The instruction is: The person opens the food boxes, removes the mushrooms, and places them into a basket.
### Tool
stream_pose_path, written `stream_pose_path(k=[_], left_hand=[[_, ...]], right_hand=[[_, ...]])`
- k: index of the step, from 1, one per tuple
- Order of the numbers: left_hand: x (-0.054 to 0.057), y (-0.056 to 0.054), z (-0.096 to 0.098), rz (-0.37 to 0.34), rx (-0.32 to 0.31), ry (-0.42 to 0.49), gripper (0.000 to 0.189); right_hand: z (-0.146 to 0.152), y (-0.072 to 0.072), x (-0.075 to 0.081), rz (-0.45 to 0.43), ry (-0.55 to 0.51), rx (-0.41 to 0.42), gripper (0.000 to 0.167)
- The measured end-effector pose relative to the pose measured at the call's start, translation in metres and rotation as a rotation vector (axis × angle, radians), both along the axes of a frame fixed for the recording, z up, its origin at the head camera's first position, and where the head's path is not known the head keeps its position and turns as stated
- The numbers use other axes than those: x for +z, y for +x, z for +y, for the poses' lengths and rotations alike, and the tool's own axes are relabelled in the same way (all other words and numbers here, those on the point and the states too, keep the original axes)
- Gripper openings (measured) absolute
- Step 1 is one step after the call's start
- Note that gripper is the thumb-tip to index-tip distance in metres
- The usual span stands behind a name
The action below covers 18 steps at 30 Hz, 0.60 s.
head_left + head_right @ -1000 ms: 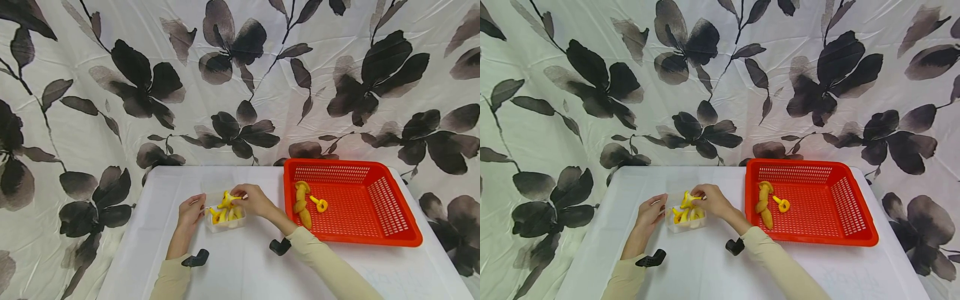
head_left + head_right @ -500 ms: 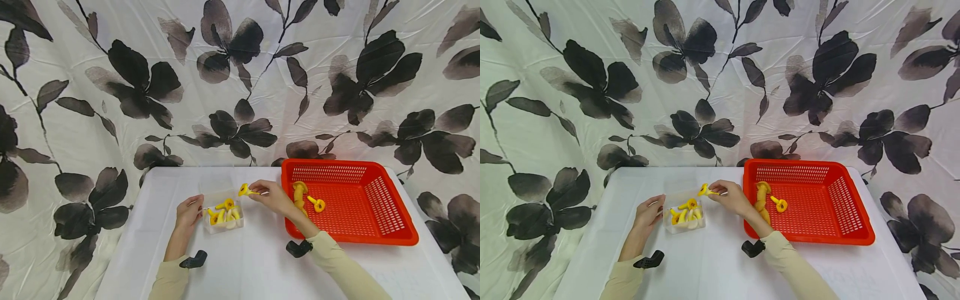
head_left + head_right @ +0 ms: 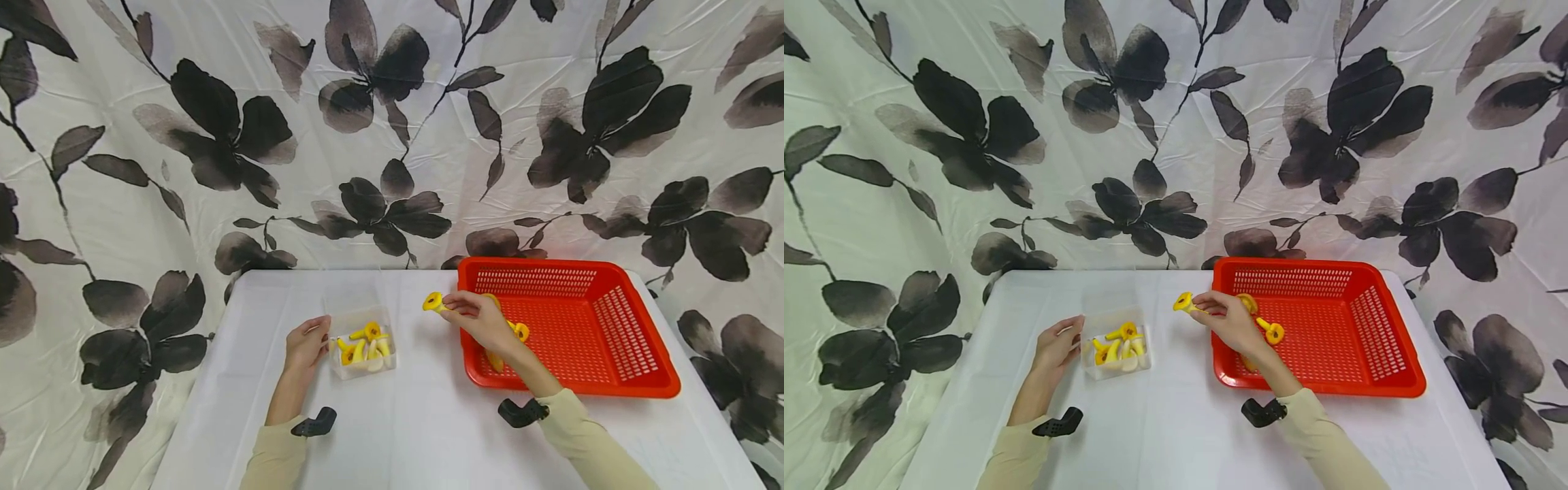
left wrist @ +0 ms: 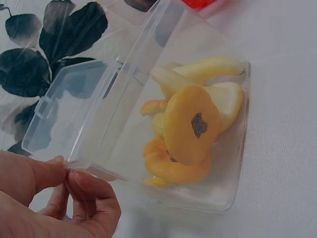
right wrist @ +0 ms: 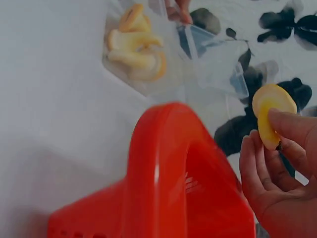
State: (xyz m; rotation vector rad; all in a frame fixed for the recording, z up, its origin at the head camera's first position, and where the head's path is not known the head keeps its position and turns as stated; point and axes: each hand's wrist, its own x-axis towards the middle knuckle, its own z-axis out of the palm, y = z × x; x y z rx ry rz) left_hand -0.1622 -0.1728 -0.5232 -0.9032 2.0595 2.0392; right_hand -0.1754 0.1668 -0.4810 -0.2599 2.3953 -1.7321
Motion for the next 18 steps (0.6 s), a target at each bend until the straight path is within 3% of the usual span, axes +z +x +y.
stream_pose_path(k=[10,18], left_hand=[[0.001,-0.008,-0.001,0.002,-0.025,-0.008,0.035],[0.003,-0.013,-0.003,-0.003,-0.019,-0.006,0.035]], right_hand=[[0.043,0.008,-0.007,-0.008,-0.022,-0.084,0.037],[0.069,0.018,-0.019,-0.026,0.033,-0.153,0.043]])
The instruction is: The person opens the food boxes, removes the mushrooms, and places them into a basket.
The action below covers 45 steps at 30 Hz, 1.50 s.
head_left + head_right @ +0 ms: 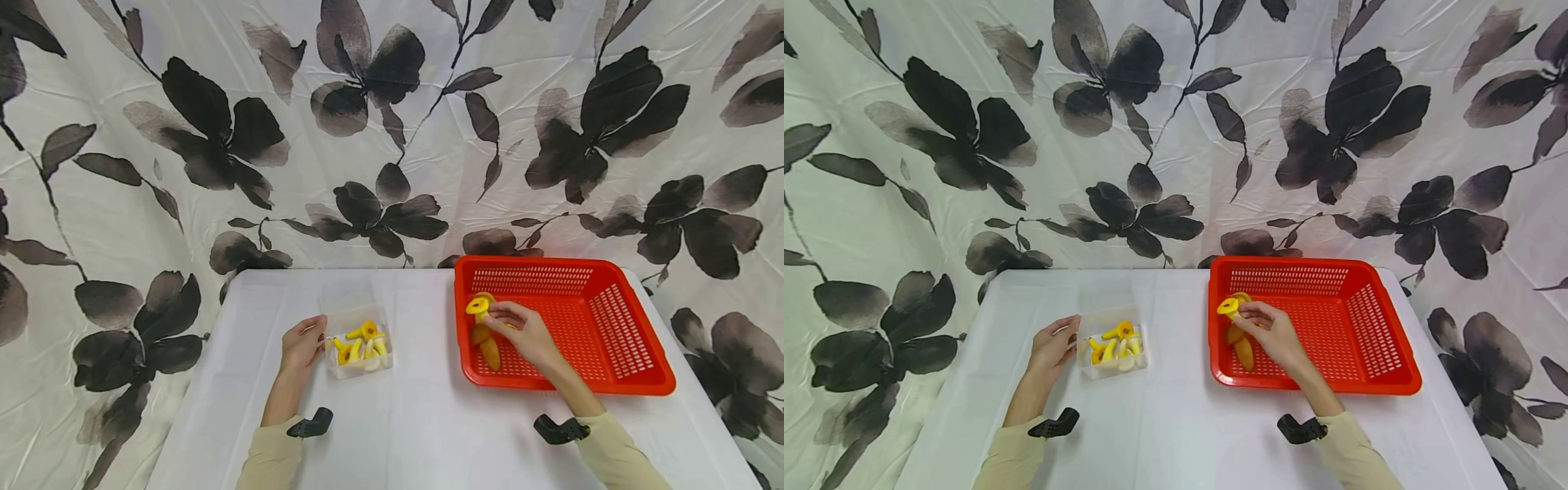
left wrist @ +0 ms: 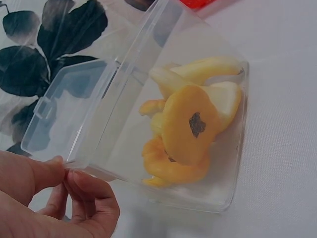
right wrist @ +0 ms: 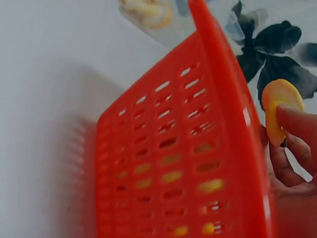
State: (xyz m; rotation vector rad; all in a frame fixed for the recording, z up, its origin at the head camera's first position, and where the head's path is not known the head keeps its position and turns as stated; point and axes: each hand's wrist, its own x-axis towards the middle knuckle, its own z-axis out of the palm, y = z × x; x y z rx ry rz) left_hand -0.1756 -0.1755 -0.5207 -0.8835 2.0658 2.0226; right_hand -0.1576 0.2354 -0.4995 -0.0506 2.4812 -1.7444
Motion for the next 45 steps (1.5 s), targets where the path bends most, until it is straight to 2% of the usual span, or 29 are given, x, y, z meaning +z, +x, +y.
stream_pose_path(k=[6,15,22,27,32,37,45], left_hand=[[-0.001,0.0,-0.001,0.002,0.001,-0.002,0.035],[-0.002,0.0,-0.001,0.004,-0.008,0.001,0.036],[-0.005,-0.002,-0.002,0.01,-0.011,-0.008,0.035],[-0.007,-0.001,-0.002,0.02,-0.005,-0.007,0.035],[-0.006,0.0,-0.002,0.031,-0.002,0.001,0.035],[-0.006,-0.001,-0.001,0.026,-0.01,0.002,0.036],[-0.005,-0.001,-0.003,0.035,-0.006,0.008,0.036]], right_hand=[[0.018,0.008,-0.01,-0.01,0.018,-0.014,0.042],[0.04,0.011,-0.012,-0.054,0.087,0.028,0.04],[0.047,0.012,-0.013,-0.177,0.181,0.051,0.04],[0.046,0.01,-0.016,-0.222,0.249,0.081,0.03],[0.045,0.008,-0.02,-0.218,0.328,0.101,0.017],[0.045,0.009,-0.02,-0.19,0.338,0.149,0.014],[0.04,0.008,-0.007,-0.143,0.351,0.149,0.01]])
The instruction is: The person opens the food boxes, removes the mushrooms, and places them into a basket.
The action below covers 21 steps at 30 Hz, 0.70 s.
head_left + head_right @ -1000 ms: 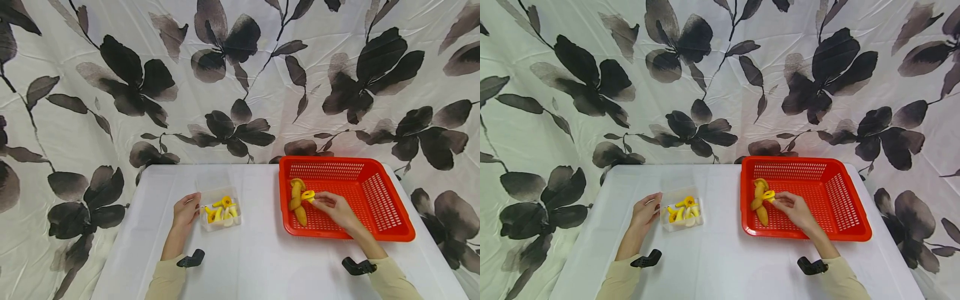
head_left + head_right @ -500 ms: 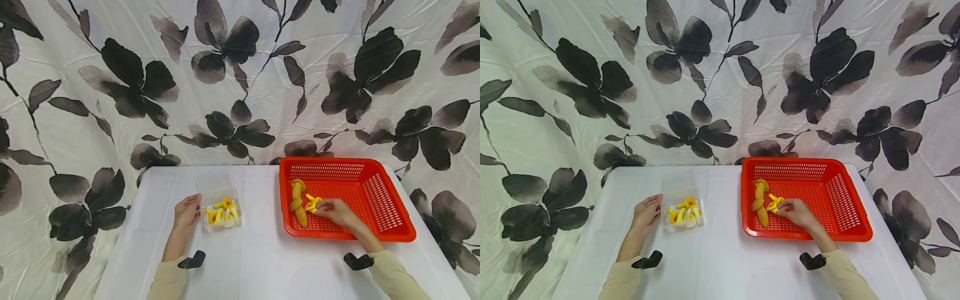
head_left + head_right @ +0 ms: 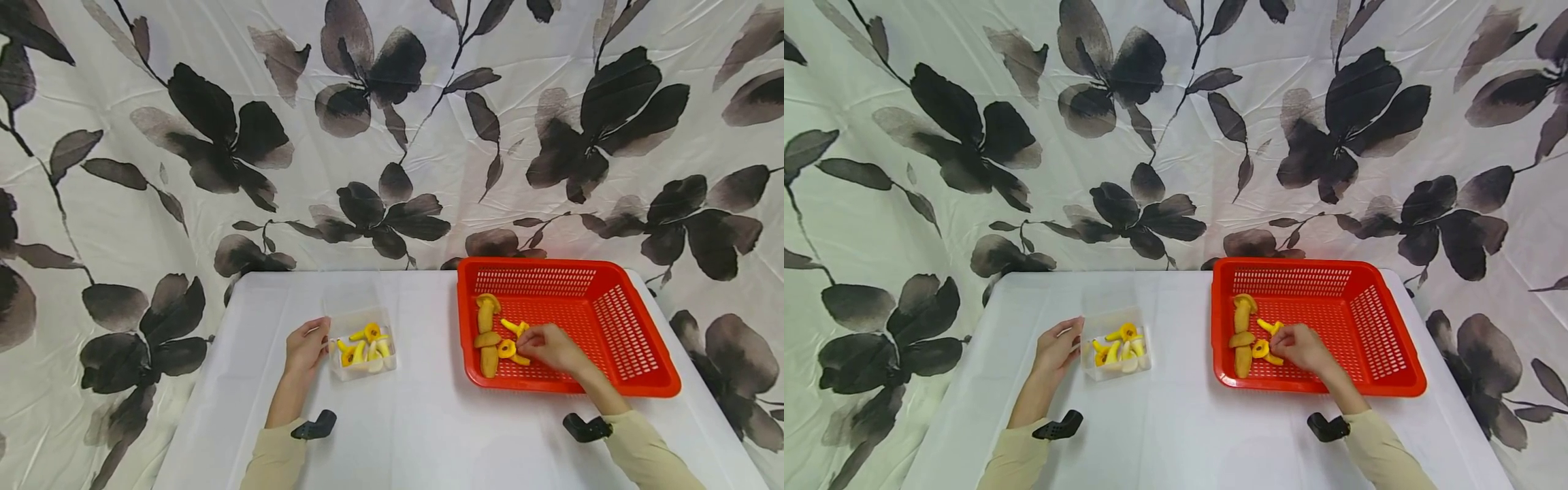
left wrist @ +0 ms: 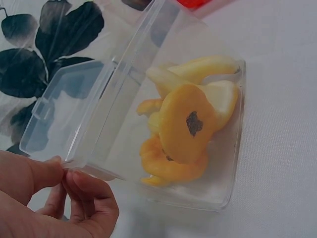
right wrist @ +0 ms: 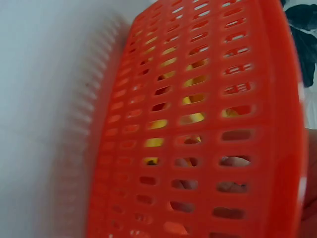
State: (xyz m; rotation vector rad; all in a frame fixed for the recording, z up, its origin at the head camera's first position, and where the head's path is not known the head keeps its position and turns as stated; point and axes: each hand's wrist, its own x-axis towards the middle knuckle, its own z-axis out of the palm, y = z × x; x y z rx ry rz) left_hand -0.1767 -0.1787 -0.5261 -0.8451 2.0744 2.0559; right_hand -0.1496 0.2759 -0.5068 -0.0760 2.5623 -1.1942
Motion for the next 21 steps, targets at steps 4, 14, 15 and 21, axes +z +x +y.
stream_pose_path(k=[4,14,15,21], left_hand=[[0.0,0.0,0.0,-0.009,0.002,-0.005,0.035],[0.001,-0.002,0.0,-0.005,-0.003,-0.009,0.035],[0.002,-0.002,0.0,-0.003,-0.004,-0.008,0.036],[0.002,-0.002,0.0,-0.019,-0.004,-0.004,0.037]], right_hand=[[-0.006,-0.003,0.01,0.045,0.004,0.014,0.01],[-0.029,-0.017,0.031,0.11,-0.045,-0.005,0.016],[-0.032,-0.019,0.033,0.117,-0.05,-0.004,0.017],[-0.046,-0.026,0.043,0.142,-0.071,-0.004,0.02]])
